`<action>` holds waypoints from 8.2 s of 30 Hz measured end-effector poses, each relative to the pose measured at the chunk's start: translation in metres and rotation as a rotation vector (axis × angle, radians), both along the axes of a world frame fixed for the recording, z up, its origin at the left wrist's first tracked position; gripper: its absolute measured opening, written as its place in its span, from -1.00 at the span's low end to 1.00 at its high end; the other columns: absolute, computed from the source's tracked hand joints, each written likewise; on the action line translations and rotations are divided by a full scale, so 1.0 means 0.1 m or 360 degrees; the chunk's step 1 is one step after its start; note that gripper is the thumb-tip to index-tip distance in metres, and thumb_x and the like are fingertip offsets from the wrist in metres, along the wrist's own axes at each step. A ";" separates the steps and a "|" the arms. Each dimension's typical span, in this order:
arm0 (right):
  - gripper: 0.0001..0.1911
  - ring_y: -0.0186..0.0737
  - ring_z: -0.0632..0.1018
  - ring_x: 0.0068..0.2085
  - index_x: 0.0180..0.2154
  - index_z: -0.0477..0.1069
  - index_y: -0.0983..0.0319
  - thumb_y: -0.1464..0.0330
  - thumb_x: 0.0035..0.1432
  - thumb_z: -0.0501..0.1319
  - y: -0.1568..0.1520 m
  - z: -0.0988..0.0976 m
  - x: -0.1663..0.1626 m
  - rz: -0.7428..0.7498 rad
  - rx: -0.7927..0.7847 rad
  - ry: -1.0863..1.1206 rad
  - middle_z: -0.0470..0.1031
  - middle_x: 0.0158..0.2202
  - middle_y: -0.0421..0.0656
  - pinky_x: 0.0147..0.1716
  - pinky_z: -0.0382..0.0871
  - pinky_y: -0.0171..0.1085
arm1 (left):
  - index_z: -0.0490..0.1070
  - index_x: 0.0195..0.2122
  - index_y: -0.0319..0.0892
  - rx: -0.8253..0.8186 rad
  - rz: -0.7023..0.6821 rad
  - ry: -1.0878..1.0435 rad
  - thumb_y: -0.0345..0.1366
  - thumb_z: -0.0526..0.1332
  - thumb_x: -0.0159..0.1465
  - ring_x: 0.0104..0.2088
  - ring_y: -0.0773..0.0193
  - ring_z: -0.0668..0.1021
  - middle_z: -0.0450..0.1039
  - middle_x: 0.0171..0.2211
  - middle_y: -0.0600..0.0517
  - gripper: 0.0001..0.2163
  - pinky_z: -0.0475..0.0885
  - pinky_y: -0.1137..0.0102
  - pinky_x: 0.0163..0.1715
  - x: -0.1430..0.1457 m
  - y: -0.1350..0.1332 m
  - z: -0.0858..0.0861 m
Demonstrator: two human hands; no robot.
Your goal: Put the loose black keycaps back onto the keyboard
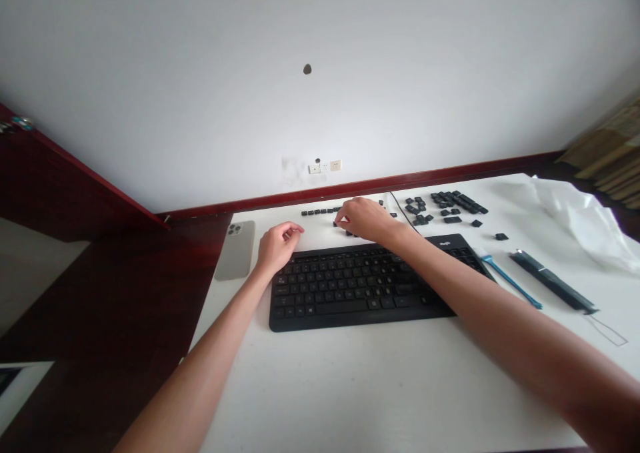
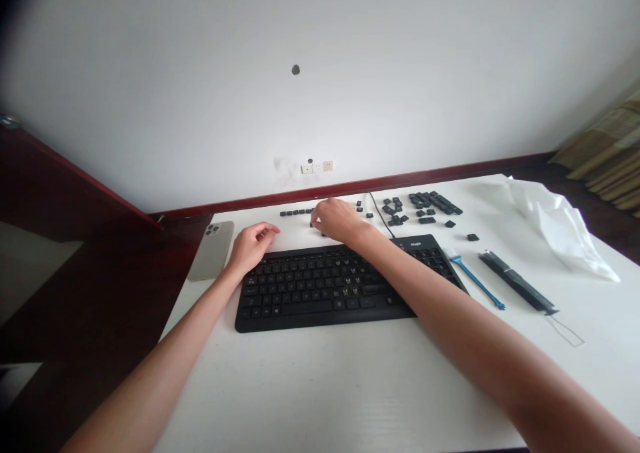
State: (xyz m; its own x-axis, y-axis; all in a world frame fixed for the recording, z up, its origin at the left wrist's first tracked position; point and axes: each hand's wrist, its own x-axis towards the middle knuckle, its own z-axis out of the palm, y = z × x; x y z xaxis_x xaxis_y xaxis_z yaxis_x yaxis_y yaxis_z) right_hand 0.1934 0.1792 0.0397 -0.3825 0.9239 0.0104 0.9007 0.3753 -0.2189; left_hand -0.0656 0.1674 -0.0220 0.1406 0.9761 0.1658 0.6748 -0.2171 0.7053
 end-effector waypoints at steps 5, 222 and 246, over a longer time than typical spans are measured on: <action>-0.77 -0.04 0.60 -0.06 -0.15 0.69 0.20 0.43 0.28 0.23 -0.07 0.00 -0.11 0.0205 0.0062 0.0018 0.66 -0.11 -0.02 -0.11 0.44 -0.21 | 0.62 -0.22 -0.05 0.0026 0.0001 -0.0006 -0.26 0.16 0.33 -0.40 0.23 0.54 0.59 -0.39 0.07 -0.79 0.33 0.38 -0.36 0.01 0.00 0.00; -0.77 0.03 0.62 -0.18 -0.27 0.60 0.21 0.18 0.16 0.40 -0.41 0.37 0.38 0.0085 -0.0739 -0.0175 0.65 -0.19 -0.01 -0.31 0.36 -0.17 | 0.59 -0.19 -0.11 0.0049 0.0080 -0.0365 -0.25 0.18 0.28 -0.46 0.27 0.48 0.48 -0.48 0.09 -0.80 0.31 0.41 -0.40 -0.01 0.03 0.01; -0.64 -0.04 0.58 0.09 0.07 0.52 0.25 0.36 0.23 0.30 0.44 0.18 -0.43 0.0421 -0.0014 0.0498 0.61 0.09 0.03 0.10 0.40 -0.13 | 0.48 -0.18 -0.11 0.0194 0.0389 -0.0757 -0.36 0.11 0.27 -0.56 0.29 0.32 0.16 -0.59 0.17 -0.82 0.24 0.41 -0.48 -0.05 0.09 0.04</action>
State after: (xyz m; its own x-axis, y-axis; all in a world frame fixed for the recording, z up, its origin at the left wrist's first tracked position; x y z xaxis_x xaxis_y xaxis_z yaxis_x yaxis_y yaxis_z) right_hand 0.1509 0.2235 0.0572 -0.5868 0.7945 0.1564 0.6626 0.5821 -0.4713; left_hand -0.0710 0.1768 -0.0183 -0.2056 0.9408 0.2696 0.3286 -0.1931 0.9245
